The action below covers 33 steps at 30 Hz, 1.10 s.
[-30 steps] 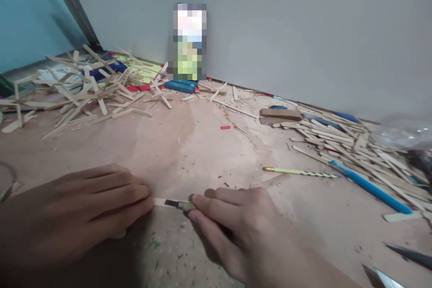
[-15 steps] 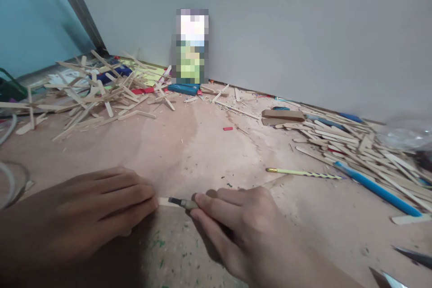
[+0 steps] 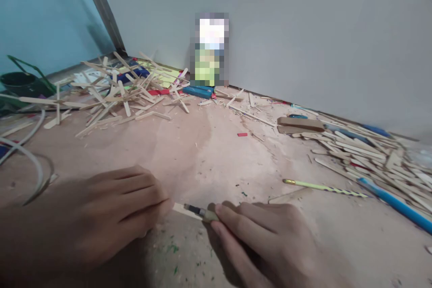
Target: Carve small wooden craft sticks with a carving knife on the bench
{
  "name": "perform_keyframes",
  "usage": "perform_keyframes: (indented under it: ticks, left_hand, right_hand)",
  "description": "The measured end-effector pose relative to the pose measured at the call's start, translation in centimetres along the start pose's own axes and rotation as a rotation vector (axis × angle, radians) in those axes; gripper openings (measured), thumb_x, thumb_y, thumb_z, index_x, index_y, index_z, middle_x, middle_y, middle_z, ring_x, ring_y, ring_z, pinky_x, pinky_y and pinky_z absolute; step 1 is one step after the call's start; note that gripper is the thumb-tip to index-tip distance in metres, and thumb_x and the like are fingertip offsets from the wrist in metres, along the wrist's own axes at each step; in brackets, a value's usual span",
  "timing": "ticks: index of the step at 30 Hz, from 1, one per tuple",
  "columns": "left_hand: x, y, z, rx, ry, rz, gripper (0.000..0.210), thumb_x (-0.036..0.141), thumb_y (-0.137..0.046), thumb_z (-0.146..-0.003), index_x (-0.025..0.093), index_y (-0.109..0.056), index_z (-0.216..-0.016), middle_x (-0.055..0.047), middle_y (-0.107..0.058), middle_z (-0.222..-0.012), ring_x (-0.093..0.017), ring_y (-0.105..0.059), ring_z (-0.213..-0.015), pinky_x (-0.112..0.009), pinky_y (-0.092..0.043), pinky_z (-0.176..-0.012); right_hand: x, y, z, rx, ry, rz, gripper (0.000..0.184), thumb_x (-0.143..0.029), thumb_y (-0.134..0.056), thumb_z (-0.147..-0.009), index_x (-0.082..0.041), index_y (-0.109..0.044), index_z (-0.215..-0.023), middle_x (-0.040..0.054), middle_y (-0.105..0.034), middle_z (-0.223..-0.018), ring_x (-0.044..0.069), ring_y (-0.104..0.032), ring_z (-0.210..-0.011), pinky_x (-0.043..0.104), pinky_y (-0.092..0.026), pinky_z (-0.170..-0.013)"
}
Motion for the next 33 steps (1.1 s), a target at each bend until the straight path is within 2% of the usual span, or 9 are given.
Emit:
perform_keyframes:
  ticks: [3, 8, 11, 17, 19, 25, 30, 33]
  left_hand:
    - [-0.13, -0.08, 0.00, 0.017, -0.008, -0.005, 0.040, 0.012, -0.055, -0.123, 0.018, -0.081, -0.094, -0.001, -0.076, -0.090, -0.021, -0.067, -0.081, -0.041, -0.055, -0.080]
    - [-0.15, -0.27, -0.10, 0.017, -0.022, 0.000, 0.031, 0.015, -0.065, -0.120, 0.022, -0.077, -0.092, -0.001, -0.078, -0.092, -0.021, -0.069, -0.084, -0.039, -0.055, -0.084]
    - [-0.10, -0.37, -0.07, 0.028, -0.018, 0.008, 0.024, 0.016, -0.069, -0.119, 0.020, -0.080, -0.097, -0.002, -0.078, -0.092, -0.022, -0.070, -0.085, -0.040, -0.055, -0.083]
    - [-0.20, -0.53, -0.12, 0.044, 0.041, 0.053, 0.043, 0.012, -0.048, -0.126, 0.020, -0.081, -0.099, -0.001, -0.077, -0.090, -0.021, -0.066, -0.079, -0.040, -0.052, -0.080]
    - [-0.29, -0.51, -0.06, 0.056, 0.058, 0.049, 0.045, 0.012, -0.045, -0.126, 0.020, -0.080, -0.100, -0.001, -0.078, -0.092, -0.021, -0.068, -0.082, -0.041, -0.052, -0.080]
    - [-0.54, -0.42, 0.20, 0.026, 0.098, 0.044, 0.036, 0.005, -0.051, -0.119, 0.021, -0.079, -0.103, -0.002, -0.080, -0.095, -0.022, -0.069, -0.084, -0.042, -0.052, -0.079]
    - [-0.33, -0.45, -0.31, 0.051, 0.080, 0.071, 0.042, 0.011, -0.046, -0.125, 0.021, -0.079, -0.102, 0.000, -0.080, -0.096, -0.021, -0.069, -0.084, -0.042, -0.051, -0.079]
    - [-0.31, -0.42, -0.24, 0.030, 0.078, 0.082, 0.038, 0.012, -0.050, -0.124, 0.023, -0.078, -0.102, 0.000, -0.081, -0.097, -0.022, -0.069, -0.085, -0.043, -0.051, -0.080]
  right_hand:
    - [0.07, 0.18, -0.02, 0.027, -0.033, 0.007, 0.025, -0.016, -0.063, -0.123, -0.025, -0.080, -0.107, -0.0043, -0.076, -0.071, 0.013, -0.070, -0.048, 0.030, -0.052, -0.044]
    - [0.22, 0.07, 0.33, 0.016, -0.076, 0.000, 0.024, -0.012, -0.063, -0.119, -0.025, -0.083, -0.114, -0.0003, -0.088, -0.083, 0.016, -0.082, -0.059, 0.030, -0.058, -0.047]
    - [0.22, 0.05, 0.49, 0.039, -0.076, 0.010, 0.023, -0.012, -0.064, -0.119, -0.027, -0.081, -0.116, 0.0013, -0.089, -0.084, 0.019, -0.086, -0.064, 0.031, -0.058, -0.043]
    - [0.14, 0.41, 0.56, 0.063, -0.079, -0.005, 0.026, -0.010, -0.059, -0.122, -0.032, -0.073, -0.126, -0.0067, -0.076, -0.073, 0.015, -0.074, -0.051, 0.030, -0.057, -0.045]
    - [0.24, 0.55, 0.52, 0.060, -0.074, 0.010, 0.025, -0.010, -0.059, -0.123, -0.032, -0.071, -0.126, -0.0069, -0.076, -0.074, 0.014, -0.074, -0.052, 0.028, -0.057, -0.046]
    - [0.50, 0.50, 0.62, 0.048, -0.078, -0.014, 0.028, -0.007, -0.065, -0.120, -0.031, -0.075, -0.130, -0.0034, -0.081, -0.078, 0.017, -0.082, -0.062, 0.029, -0.057, -0.048]
    - [0.48, 0.39, 0.53, 0.059, -0.073, 0.017, 0.024, -0.009, -0.065, -0.119, -0.029, -0.077, -0.123, -0.0023, -0.086, -0.082, 0.014, -0.078, -0.056, 0.026, -0.057, -0.048]
    - [0.40, 0.51, 0.13, 0.083, -0.075, -0.020, 0.028, -0.003, -0.066, -0.115, -0.028, -0.078, -0.120, -0.0047, -0.081, -0.074, 0.014, -0.074, -0.049, 0.028, -0.054, -0.044]
Point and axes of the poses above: each hand's wrist, its own z-axis away from the middle knuckle, its own y-axis out of the back of the hand, x = y × z, the point moved 3 cm from there along -z, towards the middle knuckle
